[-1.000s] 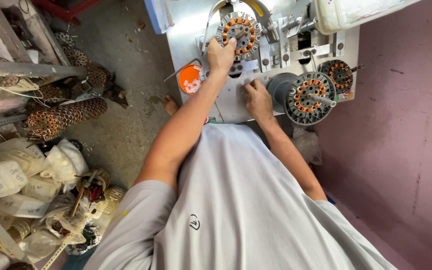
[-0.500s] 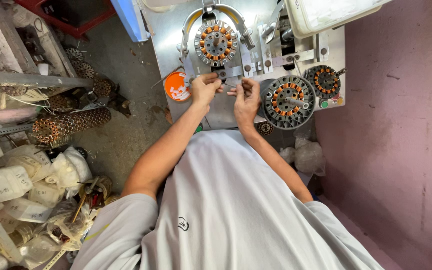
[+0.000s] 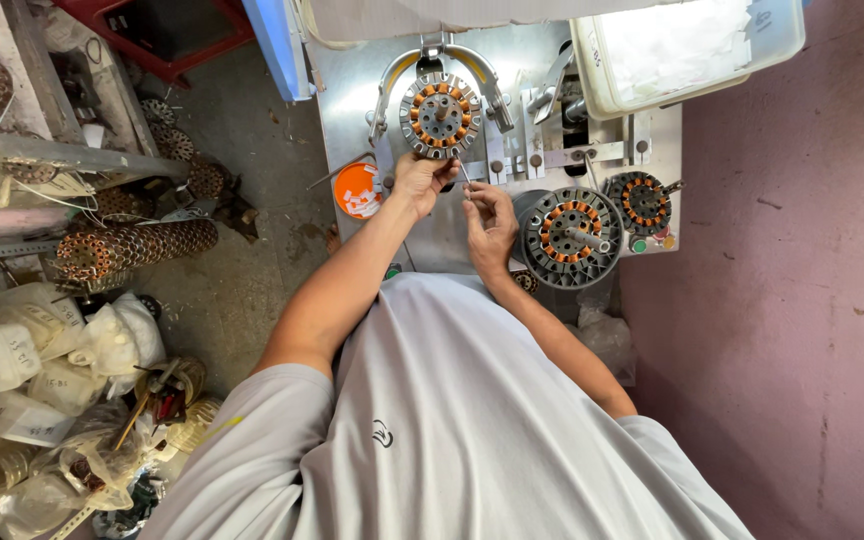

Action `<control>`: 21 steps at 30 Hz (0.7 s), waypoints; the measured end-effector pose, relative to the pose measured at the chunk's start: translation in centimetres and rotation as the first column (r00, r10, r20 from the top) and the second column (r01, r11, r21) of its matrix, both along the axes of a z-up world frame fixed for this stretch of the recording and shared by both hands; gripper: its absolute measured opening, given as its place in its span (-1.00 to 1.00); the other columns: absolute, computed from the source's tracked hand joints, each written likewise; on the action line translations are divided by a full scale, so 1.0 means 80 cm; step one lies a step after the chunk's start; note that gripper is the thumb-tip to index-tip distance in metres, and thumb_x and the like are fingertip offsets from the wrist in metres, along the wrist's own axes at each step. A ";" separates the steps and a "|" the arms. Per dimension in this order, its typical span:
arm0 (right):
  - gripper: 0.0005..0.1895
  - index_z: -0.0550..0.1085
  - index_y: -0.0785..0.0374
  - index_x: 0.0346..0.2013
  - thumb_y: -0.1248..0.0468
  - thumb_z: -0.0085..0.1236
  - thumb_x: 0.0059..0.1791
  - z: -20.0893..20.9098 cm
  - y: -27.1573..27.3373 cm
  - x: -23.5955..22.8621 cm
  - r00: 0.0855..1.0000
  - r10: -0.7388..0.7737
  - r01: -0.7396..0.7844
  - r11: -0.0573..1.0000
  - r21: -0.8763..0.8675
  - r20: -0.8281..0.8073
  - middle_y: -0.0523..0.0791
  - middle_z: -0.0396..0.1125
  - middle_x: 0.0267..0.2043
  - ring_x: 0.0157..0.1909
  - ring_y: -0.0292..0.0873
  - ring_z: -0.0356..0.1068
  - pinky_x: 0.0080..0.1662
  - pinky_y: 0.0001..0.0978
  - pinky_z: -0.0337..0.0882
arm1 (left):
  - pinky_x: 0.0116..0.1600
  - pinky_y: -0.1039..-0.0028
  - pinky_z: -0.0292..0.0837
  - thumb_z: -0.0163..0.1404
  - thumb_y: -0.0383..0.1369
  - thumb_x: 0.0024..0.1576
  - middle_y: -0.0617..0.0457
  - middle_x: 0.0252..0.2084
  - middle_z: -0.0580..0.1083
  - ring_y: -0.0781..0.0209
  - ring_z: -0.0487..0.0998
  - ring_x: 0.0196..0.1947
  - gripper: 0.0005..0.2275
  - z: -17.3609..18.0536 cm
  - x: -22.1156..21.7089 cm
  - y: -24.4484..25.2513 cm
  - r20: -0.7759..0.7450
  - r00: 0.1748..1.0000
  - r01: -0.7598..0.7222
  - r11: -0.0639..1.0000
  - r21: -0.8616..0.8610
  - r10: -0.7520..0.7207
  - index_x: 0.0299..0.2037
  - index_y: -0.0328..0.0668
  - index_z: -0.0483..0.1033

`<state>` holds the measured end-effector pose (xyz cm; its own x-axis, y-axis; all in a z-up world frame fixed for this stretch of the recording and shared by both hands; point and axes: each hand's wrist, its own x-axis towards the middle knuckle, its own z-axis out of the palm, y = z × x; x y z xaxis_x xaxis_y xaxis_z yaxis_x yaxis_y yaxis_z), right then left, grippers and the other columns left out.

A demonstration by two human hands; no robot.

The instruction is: The person assembles a circular electrical component by inserting small metal pieces into slots on a rotor-like object. They use pliers to secure the pieces and repeatedly adjust the component on a workbench.

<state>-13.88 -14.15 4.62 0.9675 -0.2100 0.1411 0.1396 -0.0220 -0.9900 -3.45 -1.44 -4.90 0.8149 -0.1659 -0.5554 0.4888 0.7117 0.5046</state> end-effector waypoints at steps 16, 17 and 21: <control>-0.86 0.46 0.40 -0.07 0.41 0.19 0.10 -0.001 0.000 0.024 0.999 -0.032 0.036 0.992 -0.119 0.038 0.04 0.31 0.23 0.24 -0.10 0.42 0.23 -0.33 0.53 | -0.11 0.25 0.67 0.12 -0.59 0.11 -0.05 -0.25 0.59 0.08 0.66 -0.24 -0.86 -0.021 0.007 -0.002 0.008 1.000 -0.021 0.999 -0.039 0.021 -0.14 -0.33 0.55; -0.86 0.47 0.41 -0.07 0.41 0.19 0.10 -0.002 -0.001 0.025 0.998 -0.032 0.039 0.988 -0.147 0.049 0.05 0.32 0.22 0.22 -0.10 0.43 0.21 -0.33 0.53 | -0.10 0.25 0.68 0.12 -0.59 0.11 -0.04 -0.24 0.59 0.09 0.66 -0.23 -0.86 -0.017 0.007 -0.001 0.007 1.000 -0.020 0.999 -0.035 0.020 -0.14 -0.33 0.55; -0.86 0.47 0.41 -0.06 0.38 0.14 0.13 -0.010 -0.004 0.032 0.996 -0.070 0.075 0.991 -0.106 0.055 0.03 0.42 0.09 0.10 -0.15 0.49 0.11 -0.38 0.53 | -0.11 0.24 0.67 0.12 -0.61 0.09 -0.04 -0.23 0.60 0.08 0.65 -0.22 -0.84 -0.004 0.007 -0.001 0.027 0.999 -0.029 0.999 -0.035 0.030 -0.14 -0.34 0.54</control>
<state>-11.36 -14.50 3.81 0.9412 -0.2600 0.2158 0.1842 -0.1405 -0.9728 -2.86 -1.52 -5.20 0.8344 -0.1607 -0.5273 0.4540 0.7427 0.4922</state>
